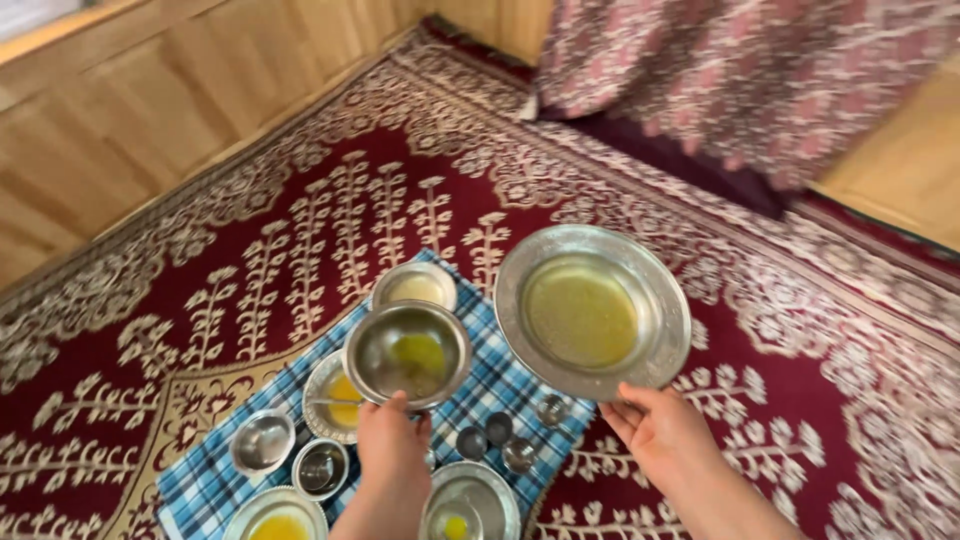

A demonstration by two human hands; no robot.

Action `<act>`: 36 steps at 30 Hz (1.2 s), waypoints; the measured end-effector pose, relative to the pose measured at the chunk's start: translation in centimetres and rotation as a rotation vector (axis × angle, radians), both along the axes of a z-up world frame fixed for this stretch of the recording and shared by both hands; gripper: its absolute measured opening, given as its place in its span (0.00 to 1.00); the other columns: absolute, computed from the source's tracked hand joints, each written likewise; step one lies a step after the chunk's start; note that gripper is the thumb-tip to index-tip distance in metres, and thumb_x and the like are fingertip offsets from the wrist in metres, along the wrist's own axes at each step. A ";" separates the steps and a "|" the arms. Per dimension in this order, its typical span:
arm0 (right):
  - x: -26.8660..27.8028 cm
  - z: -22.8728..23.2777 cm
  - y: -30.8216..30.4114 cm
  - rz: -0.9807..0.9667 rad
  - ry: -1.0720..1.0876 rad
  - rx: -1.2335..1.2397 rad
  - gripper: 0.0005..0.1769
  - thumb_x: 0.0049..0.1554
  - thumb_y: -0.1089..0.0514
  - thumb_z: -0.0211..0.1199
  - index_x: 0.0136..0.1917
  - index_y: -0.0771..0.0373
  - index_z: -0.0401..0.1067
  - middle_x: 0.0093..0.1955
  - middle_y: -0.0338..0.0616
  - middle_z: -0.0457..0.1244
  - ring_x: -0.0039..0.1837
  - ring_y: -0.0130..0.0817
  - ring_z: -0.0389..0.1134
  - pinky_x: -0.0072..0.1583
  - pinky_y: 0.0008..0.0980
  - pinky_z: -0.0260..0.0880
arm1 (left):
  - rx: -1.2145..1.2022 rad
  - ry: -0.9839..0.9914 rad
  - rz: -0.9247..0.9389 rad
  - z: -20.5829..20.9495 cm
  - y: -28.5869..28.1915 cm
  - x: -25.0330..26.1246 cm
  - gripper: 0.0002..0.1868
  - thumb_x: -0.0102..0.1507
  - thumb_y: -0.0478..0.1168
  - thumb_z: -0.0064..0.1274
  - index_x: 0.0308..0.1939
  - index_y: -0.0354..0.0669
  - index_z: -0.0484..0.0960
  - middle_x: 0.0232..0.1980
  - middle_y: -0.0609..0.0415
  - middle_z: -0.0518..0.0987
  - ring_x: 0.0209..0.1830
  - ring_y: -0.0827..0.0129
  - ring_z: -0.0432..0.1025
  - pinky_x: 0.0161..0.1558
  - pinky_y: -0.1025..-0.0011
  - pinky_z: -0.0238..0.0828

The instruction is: Clearing used dishes and utensils from a floor-based dining area and moving them to the kitchen sink.

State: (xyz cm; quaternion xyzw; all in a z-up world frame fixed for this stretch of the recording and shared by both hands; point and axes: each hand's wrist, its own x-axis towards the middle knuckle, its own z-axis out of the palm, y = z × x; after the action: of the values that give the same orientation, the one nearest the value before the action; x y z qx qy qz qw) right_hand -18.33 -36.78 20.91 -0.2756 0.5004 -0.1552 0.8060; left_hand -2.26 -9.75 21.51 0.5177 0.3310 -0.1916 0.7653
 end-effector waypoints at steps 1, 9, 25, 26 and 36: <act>-1.8 2.3 0.1 -0.027 -0.001 -0.002 0.18 0.57 0.70 0.57 0.59 0.63 0.62 0.57 0.48 0.65 0.57 0.41 0.68 0.63 0.43 0.73 | -0.002 -0.001 -0.027 1.4 -0.1 -1.1 0.13 0.68 0.37 0.44 0.57 0.47 0.71 0.53 0.52 0.75 0.45 0.64 0.68 0.44 0.66 0.69; -13.8 13.3 -4.0 -0.161 -0.102 -0.069 0.09 0.57 0.70 0.58 0.52 0.65 0.67 0.49 0.47 0.67 0.49 0.39 0.70 0.57 0.41 0.75 | -0.026 -0.007 -0.245 12.3 -3.7 -7.9 0.13 0.70 0.38 0.44 0.58 0.45 0.69 0.55 0.51 0.75 0.50 0.59 0.71 0.55 0.61 0.71; -56.2 29.8 -5.3 -0.442 -0.045 -0.237 0.05 0.58 0.68 0.56 0.49 0.65 0.66 0.45 0.44 0.66 0.46 0.37 0.69 0.54 0.40 0.76 | -0.116 -0.005 -0.811 28.2 -16.9 -42.1 0.16 0.69 0.38 0.43 0.61 0.53 0.70 0.61 0.56 0.73 0.59 0.63 0.70 0.63 0.60 0.73; -58.5 31.3 -4.5 -0.467 -0.034 -0.251 0.05 0.58 0.68 0.56 0.49 0.65 0.66 0.45 0.45 0.67 0.46 0.37 0.70 0.54 0.40 0.76 | -0.132 -0.012 -0.853 28.4 -17.8 -44.1 0.14 0.70 0.38 0.43 0.60 0.49 0.70 0.58 0.52 0.74 0.57 0.60 0.71 0.62 0.59 0.73; -79.7 36.0 -1.3 -0.800 0.076 -0.293 0.03 0.58 0.67 0.58 0.47 0.68 0.69 0.43 0.47 0.68 0.42 0.34 0.69 0.51 0.37 0.78 | -0.283 -0.012 -1.234 30.3 -28.0 -62.1 0.10 0.69 0.38 0.45 0.53 0.42 0.71 0.51 0.46 0.77 0.50 0.58 0.73 0.59 0.57 0.74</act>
State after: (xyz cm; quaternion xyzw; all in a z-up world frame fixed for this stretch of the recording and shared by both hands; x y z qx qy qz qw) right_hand -98.06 -38.04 56.95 -0.1767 0.5699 -0.5148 0.6156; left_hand -64.34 -37.78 51.82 0.5083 -0.0612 -0.6365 0.5769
